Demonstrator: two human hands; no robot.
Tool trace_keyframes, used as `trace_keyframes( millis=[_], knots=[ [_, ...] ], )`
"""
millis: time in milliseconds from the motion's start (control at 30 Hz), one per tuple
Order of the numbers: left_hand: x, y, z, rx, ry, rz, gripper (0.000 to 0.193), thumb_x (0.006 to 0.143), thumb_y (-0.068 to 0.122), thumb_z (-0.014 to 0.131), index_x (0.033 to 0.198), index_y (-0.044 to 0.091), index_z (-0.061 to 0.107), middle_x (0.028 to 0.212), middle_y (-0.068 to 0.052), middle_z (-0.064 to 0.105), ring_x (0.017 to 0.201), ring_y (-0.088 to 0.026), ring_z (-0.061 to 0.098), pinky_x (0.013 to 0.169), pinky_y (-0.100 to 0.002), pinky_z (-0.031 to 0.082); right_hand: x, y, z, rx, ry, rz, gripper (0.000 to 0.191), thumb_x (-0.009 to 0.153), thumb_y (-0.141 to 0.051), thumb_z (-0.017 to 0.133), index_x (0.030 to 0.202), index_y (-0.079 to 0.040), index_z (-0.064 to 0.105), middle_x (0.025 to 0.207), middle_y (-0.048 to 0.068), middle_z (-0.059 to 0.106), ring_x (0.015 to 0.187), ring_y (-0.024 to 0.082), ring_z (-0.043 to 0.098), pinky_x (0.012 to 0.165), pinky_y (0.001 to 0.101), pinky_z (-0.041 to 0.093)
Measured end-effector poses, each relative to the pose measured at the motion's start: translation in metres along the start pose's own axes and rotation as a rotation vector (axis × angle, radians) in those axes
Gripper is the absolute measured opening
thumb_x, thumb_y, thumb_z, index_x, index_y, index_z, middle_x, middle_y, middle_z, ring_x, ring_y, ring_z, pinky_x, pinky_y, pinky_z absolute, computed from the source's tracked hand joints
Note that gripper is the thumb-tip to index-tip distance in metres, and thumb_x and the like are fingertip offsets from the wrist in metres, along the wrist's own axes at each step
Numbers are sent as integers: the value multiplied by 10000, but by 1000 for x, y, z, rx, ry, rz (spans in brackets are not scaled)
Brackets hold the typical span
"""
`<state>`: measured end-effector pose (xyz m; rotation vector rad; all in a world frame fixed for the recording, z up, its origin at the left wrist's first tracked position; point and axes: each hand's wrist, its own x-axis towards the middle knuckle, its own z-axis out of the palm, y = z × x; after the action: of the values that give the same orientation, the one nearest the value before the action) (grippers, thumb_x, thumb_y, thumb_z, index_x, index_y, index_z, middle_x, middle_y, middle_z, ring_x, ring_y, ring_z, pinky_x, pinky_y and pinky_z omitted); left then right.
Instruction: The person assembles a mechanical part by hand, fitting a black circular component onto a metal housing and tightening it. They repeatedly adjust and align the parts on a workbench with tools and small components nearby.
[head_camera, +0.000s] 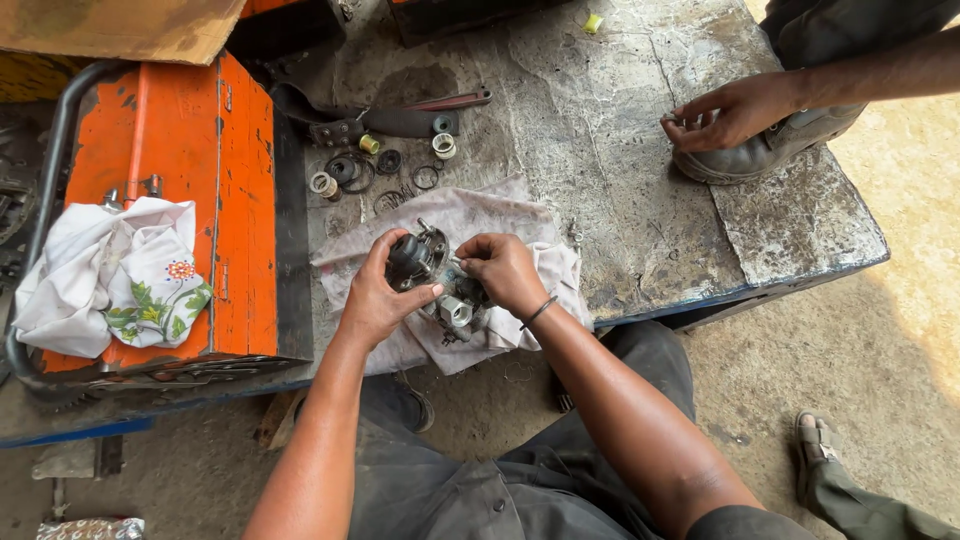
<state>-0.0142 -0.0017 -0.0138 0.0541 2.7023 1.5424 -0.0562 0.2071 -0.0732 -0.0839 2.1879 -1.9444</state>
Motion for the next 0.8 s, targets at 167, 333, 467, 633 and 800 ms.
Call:
trace_keyframes(
  millis=[167,333,467,633,800],
  knots=[
    [-1,3,0,25,2,-34,938,645,331,929,1447,120,491,1269,-108,678,1184,-224,666,1015,-386,521,-4,-7,1,64,26,-3,96,863,-12,740,955,7,758,847,57,765,685,103,673,611,271,575],
    [-4,4,0,53,9,-11,942,644,339,938,1449,131,494,1282,-116,674,1208,-240,659,1033,-403,515,-6,4,4,189,1,47,80,869,3,728,947,13,746,838,58,751,686,108,665,608,270,554],
    [-3,7,-1,70,-4,-11,940,643,349,934,1451,140,502,1291,-116,671,1211,-242,661,1033,-406,519,-10,10,10,172,-17,-64,73,869,15,733,942,23,738,854,53,754,731,91,675,658,247,568],
    [-3,11,-3,68,-8,-29,954,621,351,947,1443,125,518,1276,-115,679,1199,-236,665,1027,-399,521,-14,6,16,211,54,-3,104,859,8,737,962,18,724,845,51,738,709,95,672,630,242,565],
    [-2,9,-3,-22,-6,26,939,630,327,957,1431,84,533,1259,-111,695,1189,-226,670,1034,-382,520,-14,0,13,287,56,15,86,857,22,738,934,18,699,825,58,724,692,102,661,614,248,554]
  ],
)
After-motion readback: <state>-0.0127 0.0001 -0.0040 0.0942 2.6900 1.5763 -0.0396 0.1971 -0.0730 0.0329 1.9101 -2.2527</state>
